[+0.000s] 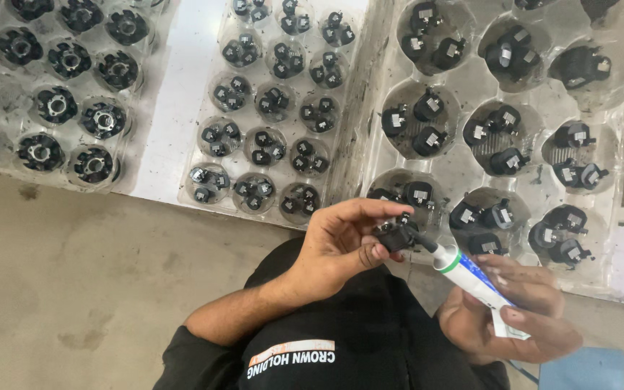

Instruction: The person sits on the floor in front of trays of black plug components and applies adhesive from a tube to each component. They pick a component from the tray, squeeze adhesive onto its contact area, and place it back into the tray, repeating this for successive components.

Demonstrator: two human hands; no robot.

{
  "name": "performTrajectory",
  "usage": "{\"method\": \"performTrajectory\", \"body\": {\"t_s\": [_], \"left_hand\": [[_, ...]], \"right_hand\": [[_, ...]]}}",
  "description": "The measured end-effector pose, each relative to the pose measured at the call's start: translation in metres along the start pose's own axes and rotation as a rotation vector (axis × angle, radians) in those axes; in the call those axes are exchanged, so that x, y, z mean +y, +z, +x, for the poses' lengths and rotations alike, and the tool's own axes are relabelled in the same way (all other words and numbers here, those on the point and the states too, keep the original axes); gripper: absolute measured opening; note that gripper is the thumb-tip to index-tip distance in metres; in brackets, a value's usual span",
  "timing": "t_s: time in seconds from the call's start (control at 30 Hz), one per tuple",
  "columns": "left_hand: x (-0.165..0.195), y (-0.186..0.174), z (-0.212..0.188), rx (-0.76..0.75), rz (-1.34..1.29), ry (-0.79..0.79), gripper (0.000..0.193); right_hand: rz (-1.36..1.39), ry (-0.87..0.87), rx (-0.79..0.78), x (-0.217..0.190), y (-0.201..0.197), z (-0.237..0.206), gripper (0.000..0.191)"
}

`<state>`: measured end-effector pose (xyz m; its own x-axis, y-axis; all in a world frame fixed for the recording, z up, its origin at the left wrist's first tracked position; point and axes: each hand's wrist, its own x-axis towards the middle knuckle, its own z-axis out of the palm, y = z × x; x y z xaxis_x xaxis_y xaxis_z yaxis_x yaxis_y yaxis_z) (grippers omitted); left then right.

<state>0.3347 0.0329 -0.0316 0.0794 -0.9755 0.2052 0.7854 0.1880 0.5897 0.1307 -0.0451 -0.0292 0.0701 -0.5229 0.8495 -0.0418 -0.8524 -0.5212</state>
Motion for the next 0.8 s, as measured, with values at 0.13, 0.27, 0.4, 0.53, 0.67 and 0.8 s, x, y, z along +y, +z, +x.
{"method": "performTrajectory", "body": {"t_s": [0.13, 0.27, 0.4, 0.53, 0.67, 0.8], "left_hand": [[-0.003, -0.001, 0.000, -0.006, -0.004, -0.031, 0.043], [-0.002, -0.002, 0.000, 0.005, -0.012, -0.034, 0.042], [0.000, -0.003, -0.001, 0.009, 0.005, -0.057, 0.043], [-0.002, -0.006, -0.001, 0.014, -0.023, -0.074, 0.044], [-0.002, -0.010, -0.001, 0.008, -0.038, -0.078, 0.045], [-0.001, -0.007, 0.003, 0.014, -0.079, -0.079, 0.043]], "right_hand": [[-0.031, -0.035, -0.037, 0.007, -0.010, -0.008, 0.040], [-0.037, -0.012, -0.007, 0.010, -0.010, -0.015, 0.040], [0.022, -0.020, -0.021, 0.011, -0.011, -0.013, 0.043], [0.018, 0.000, -0.085, 0.009, -0.013, -0.009, 0.045], [-0.023, 0.005, -0.109, 0.007, -0.010, -0.005, 0.045], [-0.041, -0.008, -0.102, 0.007, -0.009, 0.004, 0.045]]}}
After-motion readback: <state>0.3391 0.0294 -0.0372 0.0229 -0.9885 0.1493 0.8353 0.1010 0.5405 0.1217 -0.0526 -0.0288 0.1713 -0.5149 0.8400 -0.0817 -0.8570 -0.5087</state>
